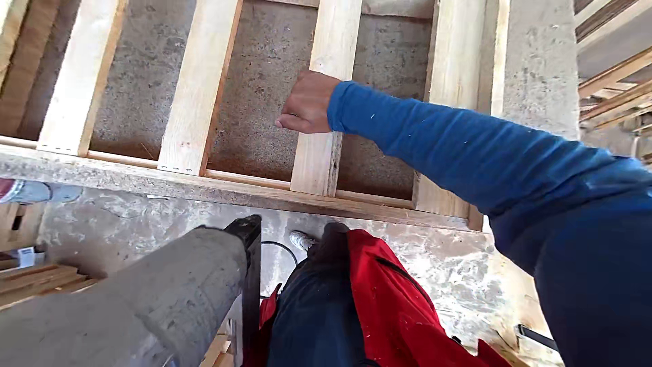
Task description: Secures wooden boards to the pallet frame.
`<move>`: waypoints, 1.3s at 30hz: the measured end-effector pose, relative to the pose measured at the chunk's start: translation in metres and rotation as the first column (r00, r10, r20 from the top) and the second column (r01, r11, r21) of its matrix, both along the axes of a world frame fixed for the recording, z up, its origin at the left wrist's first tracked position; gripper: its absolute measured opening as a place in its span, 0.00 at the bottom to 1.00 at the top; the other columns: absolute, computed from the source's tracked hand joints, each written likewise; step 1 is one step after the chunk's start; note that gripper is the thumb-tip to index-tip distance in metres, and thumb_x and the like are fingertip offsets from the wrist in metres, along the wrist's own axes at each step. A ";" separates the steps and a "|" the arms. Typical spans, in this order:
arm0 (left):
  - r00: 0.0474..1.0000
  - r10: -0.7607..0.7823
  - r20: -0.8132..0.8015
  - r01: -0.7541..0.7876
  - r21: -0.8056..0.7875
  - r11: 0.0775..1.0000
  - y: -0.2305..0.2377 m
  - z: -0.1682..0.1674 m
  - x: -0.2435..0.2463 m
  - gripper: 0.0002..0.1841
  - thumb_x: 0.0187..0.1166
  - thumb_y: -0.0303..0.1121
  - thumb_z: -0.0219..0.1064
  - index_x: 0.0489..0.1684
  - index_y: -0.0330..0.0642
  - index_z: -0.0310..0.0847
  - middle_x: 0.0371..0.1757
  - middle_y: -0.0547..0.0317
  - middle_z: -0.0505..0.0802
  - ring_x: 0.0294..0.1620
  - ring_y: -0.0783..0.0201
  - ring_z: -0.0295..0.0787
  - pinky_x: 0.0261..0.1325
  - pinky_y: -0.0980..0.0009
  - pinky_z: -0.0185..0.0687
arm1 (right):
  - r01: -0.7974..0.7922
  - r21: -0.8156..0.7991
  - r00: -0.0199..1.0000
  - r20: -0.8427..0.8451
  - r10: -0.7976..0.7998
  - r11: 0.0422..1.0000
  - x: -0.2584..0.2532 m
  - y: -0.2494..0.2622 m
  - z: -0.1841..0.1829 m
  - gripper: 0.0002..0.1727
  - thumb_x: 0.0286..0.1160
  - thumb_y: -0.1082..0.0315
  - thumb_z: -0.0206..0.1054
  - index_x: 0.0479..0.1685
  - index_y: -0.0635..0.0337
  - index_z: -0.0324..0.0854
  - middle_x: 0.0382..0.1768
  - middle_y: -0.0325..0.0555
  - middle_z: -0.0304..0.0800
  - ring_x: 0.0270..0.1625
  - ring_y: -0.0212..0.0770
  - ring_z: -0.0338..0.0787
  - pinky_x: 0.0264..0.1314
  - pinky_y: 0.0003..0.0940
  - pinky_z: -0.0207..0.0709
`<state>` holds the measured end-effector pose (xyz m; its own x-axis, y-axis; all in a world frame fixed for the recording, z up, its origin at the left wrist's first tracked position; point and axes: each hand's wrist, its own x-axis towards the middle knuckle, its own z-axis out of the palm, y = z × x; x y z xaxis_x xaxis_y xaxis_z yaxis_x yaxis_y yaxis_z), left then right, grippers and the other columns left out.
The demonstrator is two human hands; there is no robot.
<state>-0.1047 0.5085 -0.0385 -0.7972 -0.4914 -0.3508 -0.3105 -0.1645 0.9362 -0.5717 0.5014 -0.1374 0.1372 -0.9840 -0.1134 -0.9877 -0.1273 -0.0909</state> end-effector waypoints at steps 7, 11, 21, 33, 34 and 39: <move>0.988 -0.032 0.150 0.050 -0.116 0.992 0.012 0.025 -0.069 0.12 0.85 0.52 0.59 0.42 0.64 0.89 0.37 0.79 0.93 0.37 0.79 0.91 0.44 0.78 0.85 | 0.028 -0.010 0.999 0.046 -0.028 1.000 0.000 0.002 0.004 0.39 0.91 0.40 0.34 0.27 0.59 0.82 0.21 0.50 0.83 0.34 0.55 0.88 0.51 0.62 0.73; 0.986 0.022 0.165 -0.002 -0.121 0.993 0.018 0.029 -0.084 0.13 0.86 0.51 0.61 0.44 0.62 0.91 0.36 0.74 0.95 0.35 0.76 0.92 0.42 0.76 0.88 | 0.047 -0.001 0.995 0.086 -0.046 0.999 -0.002 0.003 0.004 0.39 0.91 0.40 0.35 0.31 0.61 0.83 0.26 0.53 0.85 0.39 0.58 0.89 0.57 0.64 0.71; 0.946 0.009 0.325 0.037 -0.137 0.990 0.020 0.053 -0.095 0.15 0.88 0.51 0.58 0.51 0.60 0.89 0.37 0.71 0.95 0.35 0.71 0.93 0.44 0.70 0.90 | 0.032 -0.037 0.984 0.174 -0.025 0.999 -0.006 0.009 0.009 0.36 0.91 0.44 0.41 0.29 0.64 0.82 0.27 0.54 0.84 0.40 0.58 0.88 0.55 0.63 0.71; 0.945 0.078 0.319 -0.003 -0.228 0.974 0.027 0.072 -0.090 0.14 0.87 0.50 0.60 0.56 0.63 0.91 0.40 0.67 0.96 0.36 0.67 0.95 0.44 0.66 0.92 | 0.042 -0.055 0.983 0.179 -0.032 0.998 -0.006 0.010 0.007 0.35 0.91 0.44 0.42 0.28 0.64 0.82 0.28 0.55 0.85 0.40 0.58 0.89 0.56 0.63 0.72; 0.949 0.068 0.308 0.010 -0.247 0.969 0.027 0.072 -0.084 0.14 0.88 0.50 0.59 0.56 0.62 0.91 0.40 0.66 0.96 0.36 0.66 0.94 0.45 0.64 0.91 | 0.048 -0.055 0.983 0.181 -0.037 0.997 -0.007 0.010 0.006 0.35 0.91 0.44 0.42 0.28 0.63 0.82 0.28 0.54 0.86 0.40 0.58 0.89 0.57 0.63 0.72; 0.953 0.092 0.289 -0.041 -0.177 0.983 0.030 0.062 -0.087 0.13 0.83 0.49 0.64 0.52 0.59 0.91 0.37 0.64 0.95 0.33 0.66 0.93 0.39 0.65 0.91 | 0.044 -0.062 0.981 0.190 -0.031 0.997 -0.005 0.009 0.007 0.34 0.91 0.45 0.43 0.27 0.62 0.82 0.27 0.53 0.85 0.39 0.57 0.89 0.55 0.62 0.72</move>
<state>-0.1916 0.5389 0.0233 -0.6341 -0.6112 -0.4736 -0.5708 -0.0433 0.8200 -0.5772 0.5105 -0.1305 0.1128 -0.9933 -0.0245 -0.9578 -0.1022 -0.2685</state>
